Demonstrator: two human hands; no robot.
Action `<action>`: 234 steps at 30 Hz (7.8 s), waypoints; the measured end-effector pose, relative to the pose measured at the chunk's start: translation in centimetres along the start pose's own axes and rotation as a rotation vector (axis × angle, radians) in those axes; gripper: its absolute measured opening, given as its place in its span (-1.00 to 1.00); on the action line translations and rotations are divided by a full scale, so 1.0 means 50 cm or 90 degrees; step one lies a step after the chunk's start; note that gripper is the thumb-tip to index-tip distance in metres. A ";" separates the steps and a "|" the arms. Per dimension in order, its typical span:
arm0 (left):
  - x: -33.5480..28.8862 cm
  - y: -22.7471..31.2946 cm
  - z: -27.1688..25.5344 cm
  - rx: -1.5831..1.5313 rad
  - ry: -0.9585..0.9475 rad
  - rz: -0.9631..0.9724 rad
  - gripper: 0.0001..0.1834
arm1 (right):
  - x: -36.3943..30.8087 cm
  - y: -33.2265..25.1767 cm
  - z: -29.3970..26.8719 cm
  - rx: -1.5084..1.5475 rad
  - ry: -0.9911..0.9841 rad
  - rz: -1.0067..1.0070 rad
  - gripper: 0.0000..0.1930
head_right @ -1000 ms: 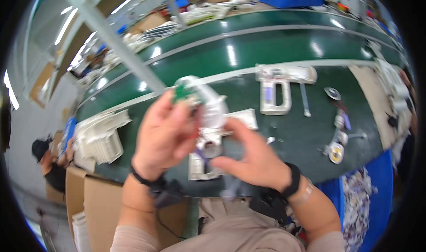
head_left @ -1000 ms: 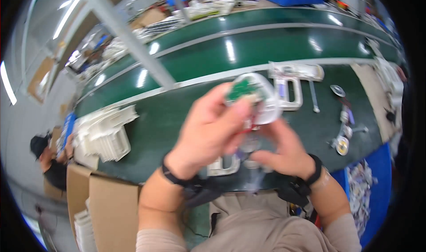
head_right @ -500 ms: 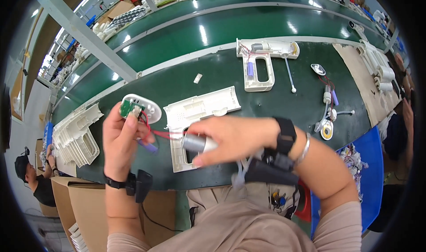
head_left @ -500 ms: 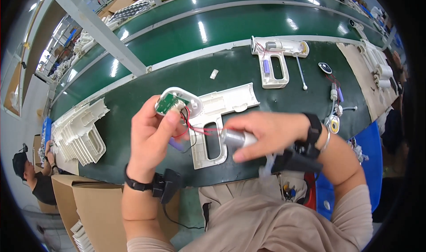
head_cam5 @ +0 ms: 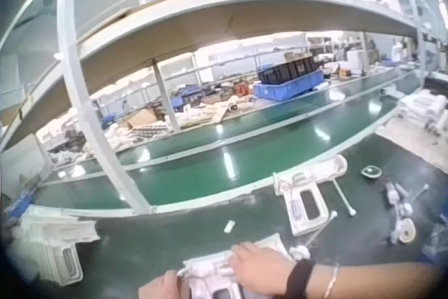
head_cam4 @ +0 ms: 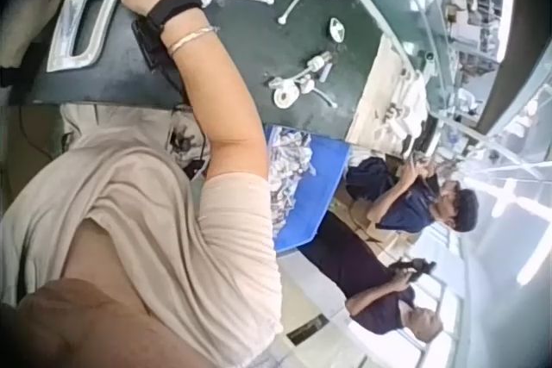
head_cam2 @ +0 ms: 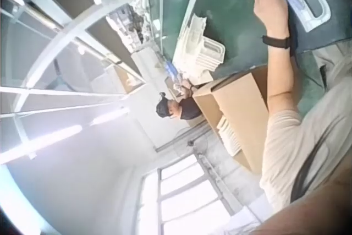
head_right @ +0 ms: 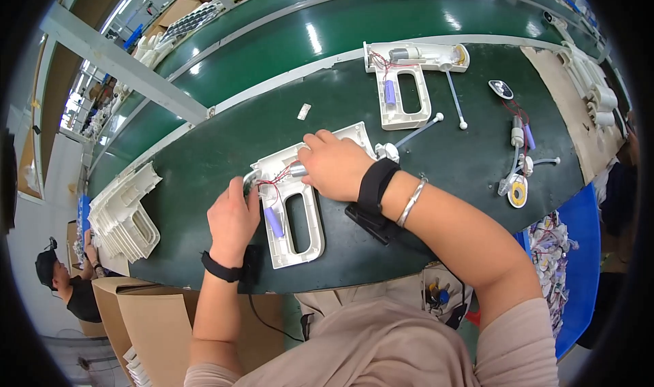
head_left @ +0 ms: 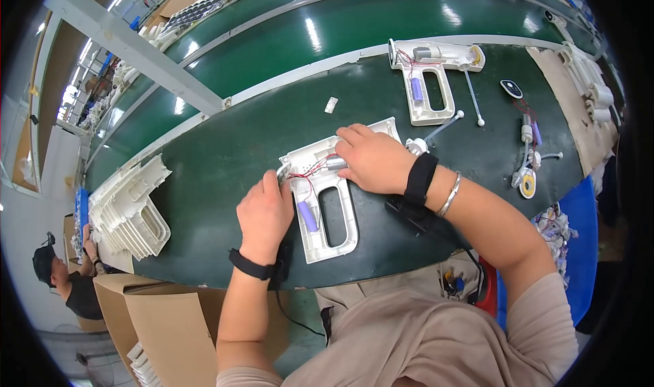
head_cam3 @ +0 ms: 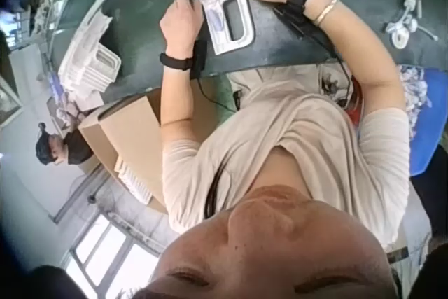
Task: Assemble internal electronic components and wiring into a white plastic housing on a factory production line.
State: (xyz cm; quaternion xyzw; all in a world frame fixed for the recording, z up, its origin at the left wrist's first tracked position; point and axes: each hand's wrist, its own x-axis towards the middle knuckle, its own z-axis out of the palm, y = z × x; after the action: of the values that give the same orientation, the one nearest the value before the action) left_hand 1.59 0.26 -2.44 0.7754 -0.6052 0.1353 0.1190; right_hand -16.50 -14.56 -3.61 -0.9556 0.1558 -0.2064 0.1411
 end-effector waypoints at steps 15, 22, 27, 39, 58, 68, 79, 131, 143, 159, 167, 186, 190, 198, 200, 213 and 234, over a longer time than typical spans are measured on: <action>0.018 0.012 0.012 0.001 0.006 -0.130 -0.59 | -0.005 -0.017 0.012 0.034 -0.016 0.074 -0.63; 0.017 0.016 0.015 -0.055 0.016 -0.089 -0.62 | -0.015 -0.007 0.014 0.043 0.018 0.056 -0.65; 0.022 0.012 0.016 -0.045 0.042 -0.080 -0.63 | -0.012 -0.005 0.020 0.036 0.050 0.046 -0.66; 0.001 -0.014 0.023 -0.191 -0.012 -0.074 -0.56 | -0.017 -0.006 0.018 0.076 0.064 0.047 -0.69; -0.032 0.020 0.004 -0.154 -0.031 -0.075 -0.60 | -0.025 0.006 0.024 0.127 0.049 0.063 -0.63; -0.021 0.001 0.000 -0.087 -0.043 -0.041 -0.58 | -0.022 0.005 0.032 0.137 0.080 0.057 -0.64; -0.021 -0.048 0.021 -0.302 -0.056 -0.114 -0.47 | -0.020 0.003 0.036 0.143 0.071 0.063 -0.63; -0.099 0.101 -0.049 -0.017 -0.092 0.014 -0.70 | 0.067 -0.084 0.052 -0.104 -0.048 -0.166 -0.89; -0.113 0.057 -0.025 -0.277 -0.137 -0.061 -0.65 | 0.086 -0.094 0.039 -0.085 -0.138 -0.130 -0.90; -0.115 0.002 -0.067 -0.467 -0.108 -0.082 -0.63 | 0.034 -0.057 -0.071 0.063 0.117 -0.168 -0.92; 0.039 0.113 -0.193 -0.272 -0.123 0.323 -0.63 | -0.212 0.008 -0.133 -0.007 -0.069 0.211 -0.55; 0.130 0.116 -0.026 -1.266 -0.141 -0.227 -0.67 | -0.208 -0.058 -0.035 -0.119 0.057 0.243 -0.47; 0.131 0.076 -0.040 -1.327 -0.064 -0.275 -0.60 | -0.221 -0.053 -0.046 0.022 0.125 0.228 -0.46; 0.106 0.173 -0.082 -0.602 -0.294 0.253 -0.46 | -0.162 -0.038 -0.140 0.386 0.286 0.226 -0.45; 0.114 0.180 -0.081 -0.568 -0.304 0.261 -0.44 | -0.148 -0.033 -0.152 0.403 0.226 0.186 -0.43; 0.145 0.188 -0.087 -0.534 -0.336 0.242 -0.35 | -0.128 -0.043 -0.078 0.497 0.226 0.275 -0.60; 0.050 0.026 0.002 -0.167 -0.131 0.189 -0.24 | -0.094 0.046 -0.116 0.026 -0.038 0.434 -0.62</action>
State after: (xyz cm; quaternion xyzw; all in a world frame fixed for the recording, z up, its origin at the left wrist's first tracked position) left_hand 0.93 -2.35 -1.62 0.6656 -0.7339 -0.0081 0.1354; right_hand -23.66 -16.14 -0.96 -0.8510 0.4581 -0.1224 0.2259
